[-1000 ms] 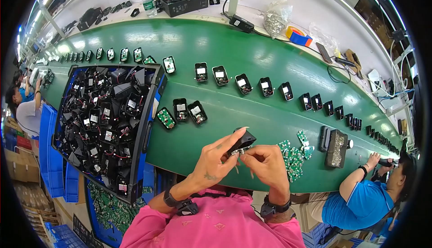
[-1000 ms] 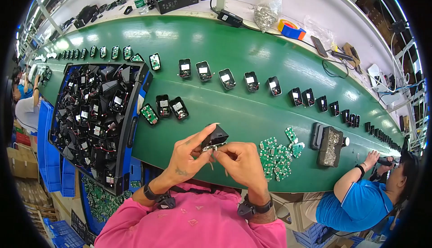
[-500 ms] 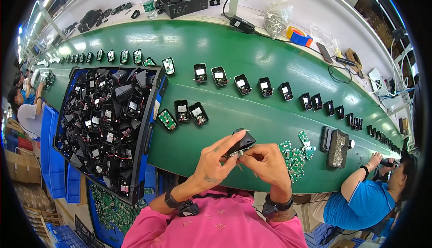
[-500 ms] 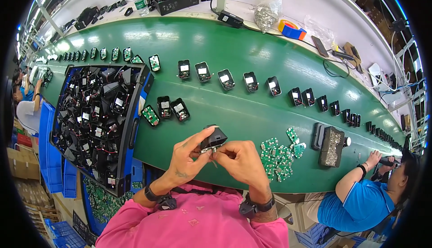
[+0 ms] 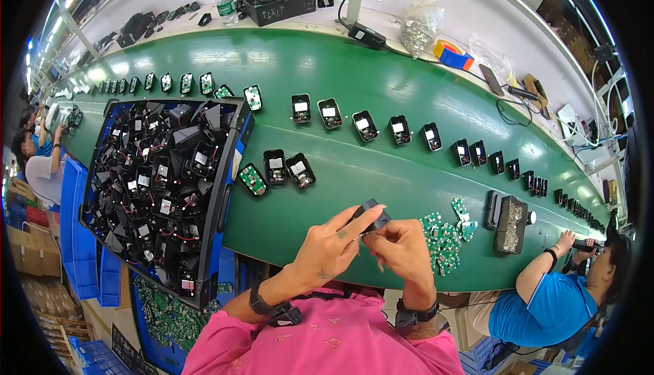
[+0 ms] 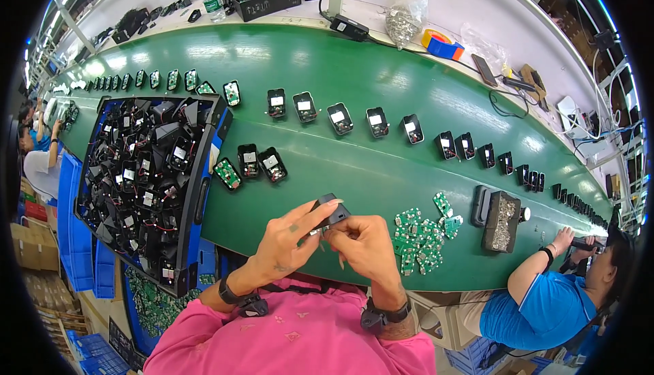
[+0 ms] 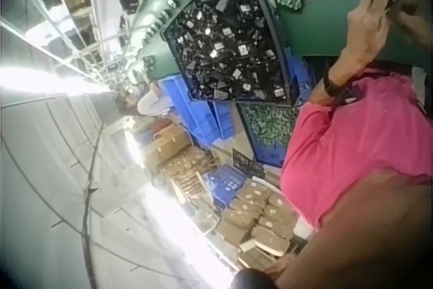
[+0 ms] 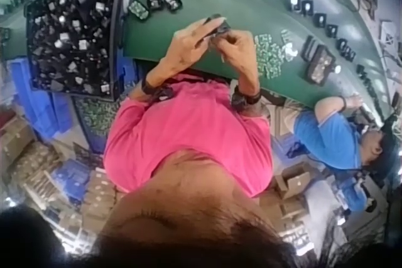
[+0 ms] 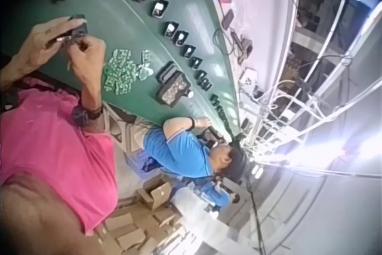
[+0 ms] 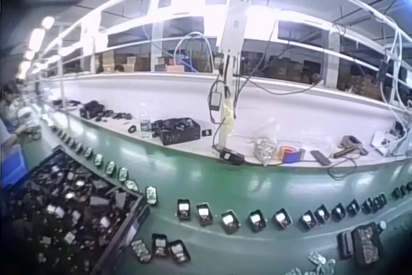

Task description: The person picks up a circuit board and a black plastic housing, fits the board into the housing by hand, and places the assembled unit onto the green conveyor belt. This process is repeated for several units throughout the video.

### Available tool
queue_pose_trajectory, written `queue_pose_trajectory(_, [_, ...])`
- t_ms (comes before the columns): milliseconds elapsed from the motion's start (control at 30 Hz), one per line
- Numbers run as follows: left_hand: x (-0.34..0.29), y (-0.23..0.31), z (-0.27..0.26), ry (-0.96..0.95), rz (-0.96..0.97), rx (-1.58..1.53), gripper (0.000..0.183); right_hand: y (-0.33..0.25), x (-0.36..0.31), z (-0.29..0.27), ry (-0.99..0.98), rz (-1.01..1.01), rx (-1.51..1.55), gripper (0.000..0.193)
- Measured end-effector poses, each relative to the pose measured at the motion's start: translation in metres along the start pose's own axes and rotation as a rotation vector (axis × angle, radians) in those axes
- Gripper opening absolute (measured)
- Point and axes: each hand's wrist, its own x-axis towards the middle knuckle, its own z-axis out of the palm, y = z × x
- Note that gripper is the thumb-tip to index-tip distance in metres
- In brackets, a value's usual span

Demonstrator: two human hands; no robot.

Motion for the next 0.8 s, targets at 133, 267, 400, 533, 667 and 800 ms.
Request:
queue_pose_trajectory(133, [-0.005,-0.001,0.003,-0.015,-0.021,0.017,0.067,0.005,0.002,-0.003,-0.043,0.039,0.032,0.013])
queue_pose_trajectory(267, [-0.008,-0.005,0.007,-0.029,-0.018,0.032,0.067,0.016,0.008,-0.008,-0.093,0.125,0.084,0.014])
queue_pose_trajectory(400, [-0.007,0.000,0.003,0.020,-0.070,0.012,0.066,0.023,0.003,0.004,-0.035,-0.002,0.146,0.012])
queue_pose_trajectory(533, [-0.007,0.001,0.001,0.105,-0.139,-0.098,0.064,0.021,-0.003,0.016,0.060,-0.114,0.250,0.011])
queue_pose_trajectory(667, [-0.003,0.006,-0.001,0.124,-0.166,-0.167,0.064,0.025,-0.006,0.023,0.147,-0.249,0.188,0.011])
queue_pose_trajectory(800, [-0.004,0.009,-0.001,0.155,-0.112,-0.080,0.057,0.023,-0.005,0.026,0.191,-0.402,-0.009,0.011])
